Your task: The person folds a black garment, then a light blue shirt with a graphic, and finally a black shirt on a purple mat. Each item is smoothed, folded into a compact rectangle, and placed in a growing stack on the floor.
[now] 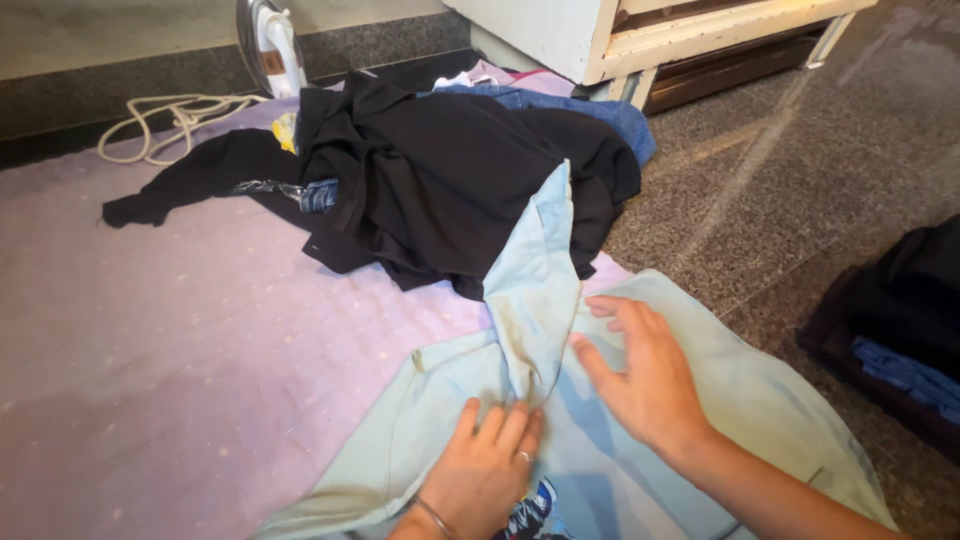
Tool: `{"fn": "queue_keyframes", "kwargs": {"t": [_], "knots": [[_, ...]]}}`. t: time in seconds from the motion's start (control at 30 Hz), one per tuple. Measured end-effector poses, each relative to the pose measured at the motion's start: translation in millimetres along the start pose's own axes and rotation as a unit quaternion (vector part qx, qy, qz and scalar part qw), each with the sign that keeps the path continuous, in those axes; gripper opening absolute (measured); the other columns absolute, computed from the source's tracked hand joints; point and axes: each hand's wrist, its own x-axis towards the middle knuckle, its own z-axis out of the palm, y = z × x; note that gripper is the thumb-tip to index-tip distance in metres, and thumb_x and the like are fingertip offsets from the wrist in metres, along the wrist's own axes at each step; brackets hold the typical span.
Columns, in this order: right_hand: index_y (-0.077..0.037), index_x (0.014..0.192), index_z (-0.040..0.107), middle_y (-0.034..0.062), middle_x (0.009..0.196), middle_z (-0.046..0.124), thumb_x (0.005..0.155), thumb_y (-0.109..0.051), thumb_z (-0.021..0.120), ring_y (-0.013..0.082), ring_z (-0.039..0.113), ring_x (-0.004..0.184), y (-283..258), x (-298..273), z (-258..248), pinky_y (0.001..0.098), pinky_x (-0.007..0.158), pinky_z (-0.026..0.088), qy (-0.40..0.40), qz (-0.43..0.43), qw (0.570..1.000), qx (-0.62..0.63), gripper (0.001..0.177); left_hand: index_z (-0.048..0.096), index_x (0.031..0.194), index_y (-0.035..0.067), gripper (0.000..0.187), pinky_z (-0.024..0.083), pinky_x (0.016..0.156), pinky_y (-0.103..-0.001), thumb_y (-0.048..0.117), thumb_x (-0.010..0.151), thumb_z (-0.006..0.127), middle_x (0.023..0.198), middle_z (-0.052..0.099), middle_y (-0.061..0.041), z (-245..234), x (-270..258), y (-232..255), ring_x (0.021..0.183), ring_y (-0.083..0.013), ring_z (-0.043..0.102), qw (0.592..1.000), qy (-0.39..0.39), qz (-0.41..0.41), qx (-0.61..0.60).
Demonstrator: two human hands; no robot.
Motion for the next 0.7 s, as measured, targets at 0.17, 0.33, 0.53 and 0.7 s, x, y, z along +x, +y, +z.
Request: {"fn": "queue_keyframes", "kwargs": {"t": [0.17, 0.33, 0.53, 0.7], "knots": [[-0.003, 0.116, 0.068, 0.0188, 0.107, 0.069, 0.080, -0.057, 0.074, 0.0368, 0.065, 0.102, -17.4, 23.0, 31.9, 0.0468, 0.089, 0.051, -0.094, -0.029, 0.988, -0.117, 0.065, 0.056, 0.138, 0.003, 0.074, 0.038, 0.098, -0.047, 0.033, 0.071, 0.069, 0.131, 0.055, -0.019, 1.6, -6.4, -6.1, 0.113, -0.0336, 0.053, 0.999, 0.012, -0.005, -0.050], [-0.003, 0.100, 0.072, 0.0163, 0.100, 0.071, 0.083, -0.058, 0.071, 0.0349, 0.070, 0.096, -14.2, 47.5, 87.0, 0.0460, 0.085, 0.055, -0.184, 0.075, 0.964, -0.177, 0.057, 0.058, 0.139, 0.008, 0.059, 0.043, 0.086, -0.038, 0.021, 0.082, 0.065, 0.128, 0.057, -0.015, 13.3, -6.9, -0.2, 0.110, -0.0284, 0.055, 0.997, 0.031, -0.011, -0.069], [-0.003, 0.099, 0.074, 0.0184, 0.088, 0.071, 0.090, -0.026, 0.062, 0.0381, 0.069, 0.083, 46.8, 70.5, 110.4, 0.0486, 0.076, 0.053, -0.006, 0.247, 0.944, 0.218, 0.028, 0.055, 0.143, 0.007, 0.059, 0.052, 0.063, -0.036, 0.025, 0.087, 0.059, 0.124, 0.058, -0.014, 31.2, -5.6, 16.4, 0.098, -0.0264, 0.060, 0.998, 0.060, -0.037, 0.003], [-0.002, 0.125, 0.052, 0.0134, 0.120, 0.067, 0.085, -0.015, 0.049, 0.0255, 0.066, 0.110, 110.0, 10.8, 40.5, 0.0404, 0.101, 0.049, -0.002, 0.332, 0.721, 0.608, 0.043, 0.046, 0.156, 0.032, 0.081, 0.053, 0.056, -0.030, 0.016, 0.079, 0.061, 0.126, 0.061, -0.018, 41.5, -22.8, 24.6, 0.084, -0.0199, 0.061, 0.987, 0.126, -0.075, 0.070]]}}
